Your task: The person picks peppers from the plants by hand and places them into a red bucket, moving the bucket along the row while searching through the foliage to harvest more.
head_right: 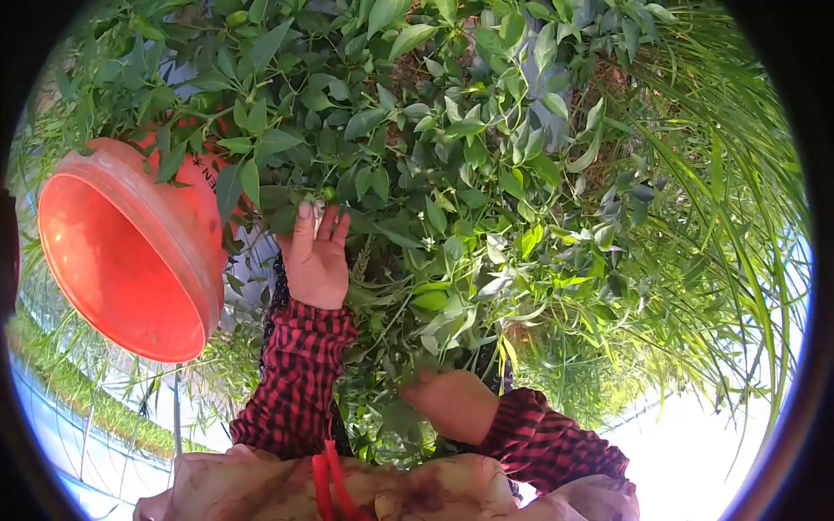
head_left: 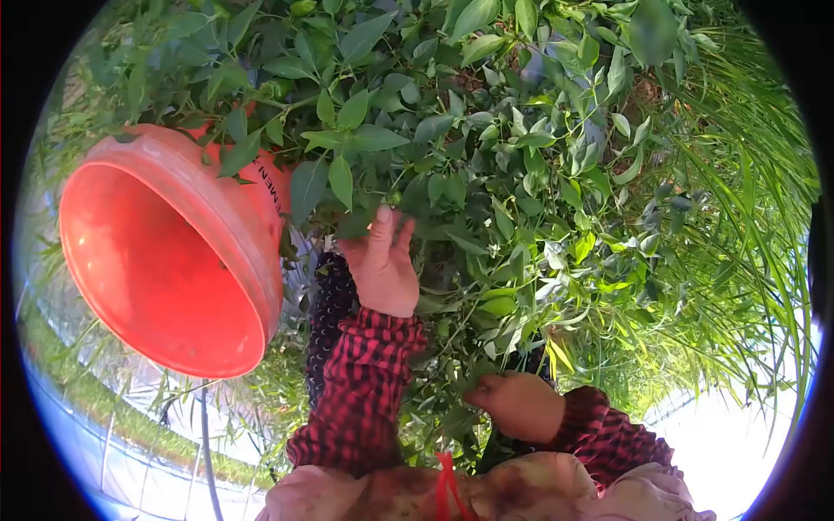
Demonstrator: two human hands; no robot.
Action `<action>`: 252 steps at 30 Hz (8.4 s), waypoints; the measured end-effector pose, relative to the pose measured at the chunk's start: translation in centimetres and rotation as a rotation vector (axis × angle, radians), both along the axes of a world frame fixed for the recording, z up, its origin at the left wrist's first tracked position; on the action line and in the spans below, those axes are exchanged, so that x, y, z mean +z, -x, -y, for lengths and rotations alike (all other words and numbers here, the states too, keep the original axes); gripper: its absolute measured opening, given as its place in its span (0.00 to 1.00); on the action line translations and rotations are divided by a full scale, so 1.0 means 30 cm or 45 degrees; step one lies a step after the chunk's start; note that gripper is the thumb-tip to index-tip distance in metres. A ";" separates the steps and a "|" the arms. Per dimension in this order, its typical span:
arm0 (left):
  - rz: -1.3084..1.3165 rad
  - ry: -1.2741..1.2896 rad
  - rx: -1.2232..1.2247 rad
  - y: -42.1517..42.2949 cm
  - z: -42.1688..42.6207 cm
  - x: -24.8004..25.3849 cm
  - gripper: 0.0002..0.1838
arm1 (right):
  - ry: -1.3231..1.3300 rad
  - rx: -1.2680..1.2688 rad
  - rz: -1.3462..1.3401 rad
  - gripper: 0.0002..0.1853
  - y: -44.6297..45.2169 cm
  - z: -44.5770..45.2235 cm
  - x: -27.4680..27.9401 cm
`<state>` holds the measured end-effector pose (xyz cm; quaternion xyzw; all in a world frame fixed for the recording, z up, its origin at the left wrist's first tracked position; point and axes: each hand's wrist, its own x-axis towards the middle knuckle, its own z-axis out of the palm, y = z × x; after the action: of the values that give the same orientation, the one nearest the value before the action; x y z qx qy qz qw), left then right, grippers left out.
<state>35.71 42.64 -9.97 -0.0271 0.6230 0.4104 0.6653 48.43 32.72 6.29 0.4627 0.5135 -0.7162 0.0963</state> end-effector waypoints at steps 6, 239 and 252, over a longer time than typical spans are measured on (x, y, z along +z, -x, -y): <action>0.310 -0.161 -0.121 0.042 -0.059 0.008 0.18 | -0.849 -0.548 0.051 0.16 -0.073 -0.318 0.038; -0.408 -0.352 -1.766 -0.045 0.060 0.106 0.34 | -0.514 -1.641 -0.775 0.25 0.608 -0.634 0.000; -0.012 -0.328 -1.281 -0.019 0.068 0.102 0.30 | -0.186 -1.465 -0.566 0.21 0.296 -0.671 -0.467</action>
<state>36.28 40.60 -6.90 0.3597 0.5063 0.1134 0.7755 39.56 52.85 -7.72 0.5106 0.2372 -0.6956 -0.4463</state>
